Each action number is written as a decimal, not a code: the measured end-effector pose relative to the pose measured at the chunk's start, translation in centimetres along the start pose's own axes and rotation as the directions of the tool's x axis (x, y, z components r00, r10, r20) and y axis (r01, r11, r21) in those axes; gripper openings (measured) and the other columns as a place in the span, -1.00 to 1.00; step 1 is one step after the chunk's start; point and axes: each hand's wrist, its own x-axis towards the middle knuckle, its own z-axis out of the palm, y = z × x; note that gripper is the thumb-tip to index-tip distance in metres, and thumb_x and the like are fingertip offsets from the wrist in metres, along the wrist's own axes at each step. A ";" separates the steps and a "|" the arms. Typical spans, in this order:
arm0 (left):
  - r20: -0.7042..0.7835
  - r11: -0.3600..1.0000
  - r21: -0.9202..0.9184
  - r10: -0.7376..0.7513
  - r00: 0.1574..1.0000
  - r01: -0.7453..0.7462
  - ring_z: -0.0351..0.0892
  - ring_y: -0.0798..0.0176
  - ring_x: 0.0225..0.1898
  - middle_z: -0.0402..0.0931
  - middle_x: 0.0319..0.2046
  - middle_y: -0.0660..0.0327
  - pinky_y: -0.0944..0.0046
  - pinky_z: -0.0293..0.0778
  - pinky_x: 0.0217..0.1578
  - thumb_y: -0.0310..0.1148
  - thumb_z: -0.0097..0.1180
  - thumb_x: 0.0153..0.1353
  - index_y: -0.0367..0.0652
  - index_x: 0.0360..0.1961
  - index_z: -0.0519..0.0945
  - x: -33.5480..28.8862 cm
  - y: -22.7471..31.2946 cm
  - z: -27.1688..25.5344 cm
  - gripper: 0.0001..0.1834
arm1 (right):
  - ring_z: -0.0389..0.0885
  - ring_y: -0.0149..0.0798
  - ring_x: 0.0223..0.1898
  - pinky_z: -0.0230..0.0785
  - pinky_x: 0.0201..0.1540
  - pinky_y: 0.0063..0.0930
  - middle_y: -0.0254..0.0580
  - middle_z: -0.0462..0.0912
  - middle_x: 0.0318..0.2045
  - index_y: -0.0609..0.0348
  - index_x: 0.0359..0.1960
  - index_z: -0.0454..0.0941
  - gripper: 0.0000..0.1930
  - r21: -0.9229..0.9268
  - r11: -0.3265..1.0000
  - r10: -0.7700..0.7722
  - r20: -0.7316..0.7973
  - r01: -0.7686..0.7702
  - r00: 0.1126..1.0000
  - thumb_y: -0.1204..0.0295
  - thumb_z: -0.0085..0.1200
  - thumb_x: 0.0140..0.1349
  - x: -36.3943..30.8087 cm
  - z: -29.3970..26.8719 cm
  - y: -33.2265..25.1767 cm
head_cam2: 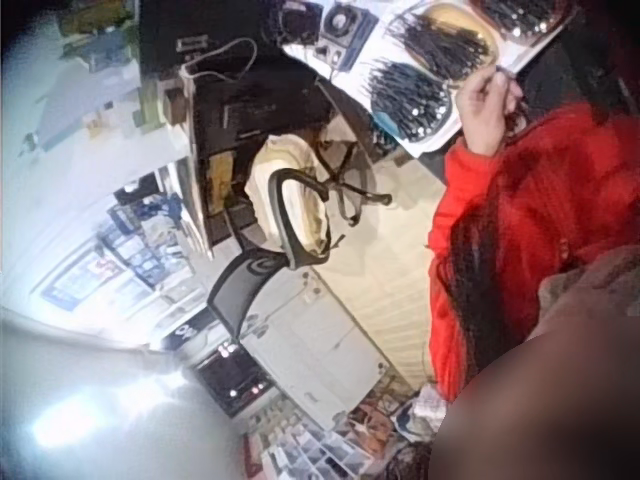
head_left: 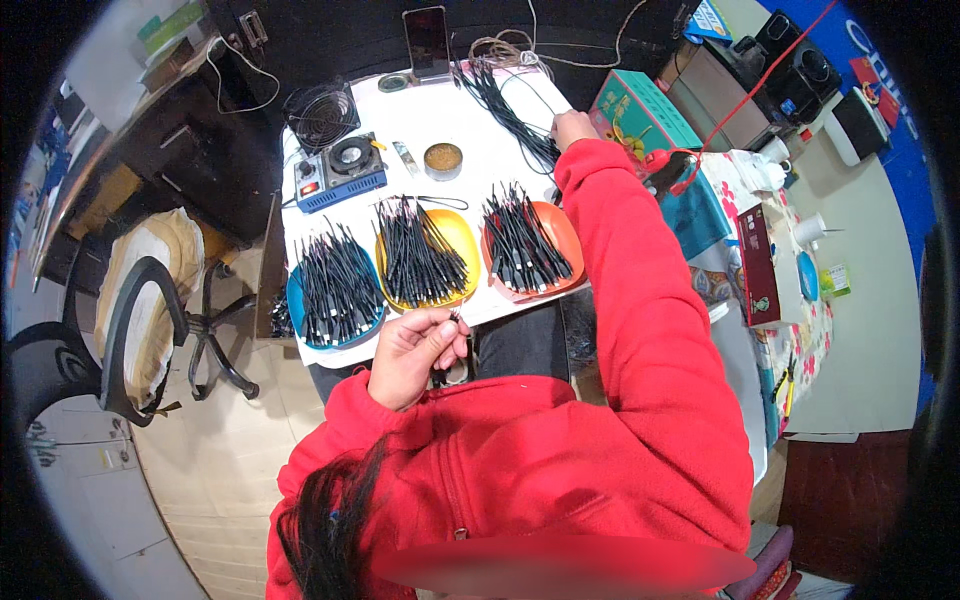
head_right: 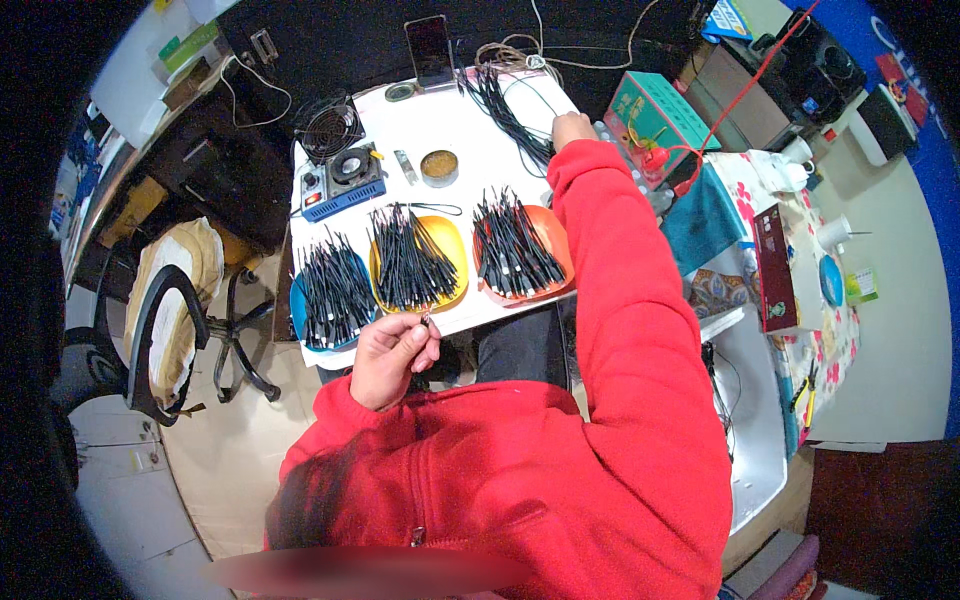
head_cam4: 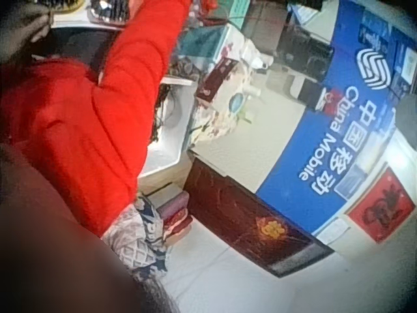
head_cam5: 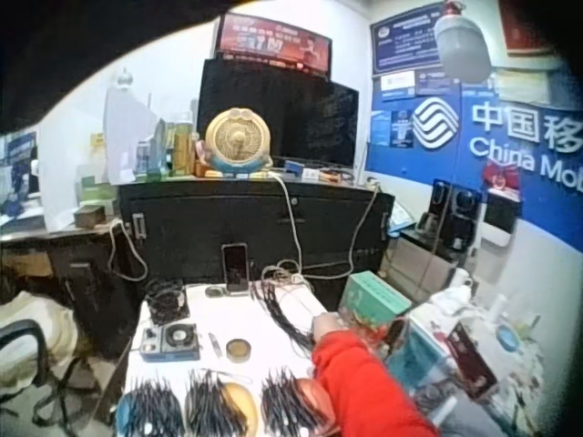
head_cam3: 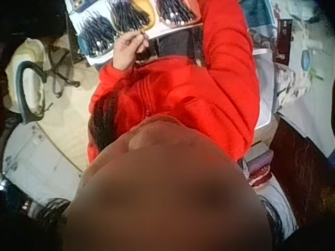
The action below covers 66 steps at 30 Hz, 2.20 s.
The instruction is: The person repeatedly picks small black components and wires from trays on a table, joins them by hand, and places the assembled units into a separate tray. The process is continuous and repetitive throughout the clip.
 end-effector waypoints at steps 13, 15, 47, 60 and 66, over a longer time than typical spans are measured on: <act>0.090 0.924 -0.358 -0.109 0.990 0.134 0.50 -0.02 0.07 0.42 0.07 -0.10 0.08 0.50 0.07 -0.39 -0.18 0.41 -0.34 -0.04 0.38 6.6 1.1 4.3 -0.77 | 0.57 0.07 -0.47 0.40 -0.40 -0.21 0.07 0.55 -0.55 0.27 -0.43 0.49 -0.85 0.794 0.569 -0.199 -0.120 0.215 0.973 0.42 -0.02 0.17 -24.4 -17.3 -8.7; 0.075 0.912 -0.401 -0.060 0.995 0.085 0.55 0.14 -0.06 0.47 0.00 -0.04 0.22 0.55 -0.04 -0.41 -0.17 0.40 -0.38 -0.04 0.39 8.3 2.1 4.6 -0.75 | 0.56 0.08 -0.47 0.37 -0.41 -0.19 0.06 0.52 -0.55 0.24 -0.43 0.45 -0.86 0.820 0.541 -0.246 -0.060 0.189 0.967 0.42 -0.02 0.18 -30.5 -17.8 -10.7; 0.089 0.903 0.009 0.428 0.899 -0.430 0.64 0.30 -0.37 0.63 -0.27 0.05 0.42 0.55 -0.34 -0.47 -0.03 0.34 -0.36 -0.13 0.55 -6.3 7.9 5.3 -0.80 | 0.50 -0.56 -0.50 0.32 -0.47 -0.74 -0.31 0.59 -0.45 0.30 -0.30 0.55 -0.91 0.879 -0.395 -0.075 -0.323 0.269 0.944 0.55 0.17 0.20 -32.6 -25.7 -18.3; -0.022 0.874 0.238 0.441 0.897 -0.424 0.25 0.57 -0.64 0.53 -0.53 0.24 0.58 0.12 -0.63 -0.48 0.01 0.31 -0.34 -0.19 0.58 -7.1 5.6 6.5 -0.84 | 0.61 -0.48 -0.32 0.47 -0.22 -0.65 -0.23 0.67 -0.34 0.33 -0.26 0.58 -0.86 0.913 -0.275 -0.010 -0.316 0.302 0.949 0.56 0.20 0.17 -33.5 -22.9 -18.6; -0.004 0.894 0.187 0.415 0.910 -0.407 0.26 0.57 -0.65 0.55 -0.53 0.21 0.58 0.15 -0.64 -0.50 0.02 0.30 -0.36 -0.19 0.58 -6.9 5.3 6.4 -0.84 | 0.58 -0.51 -0.33 0.44 -0.24 -0.67 -0.27 0.65 -0.35 0.32 -0.24 0.58 -0.87 0.914 -0.258 -0.019 -0.329 0.313 0.944 0.55 0.19 0.18 -33.5 -22.6 -18.5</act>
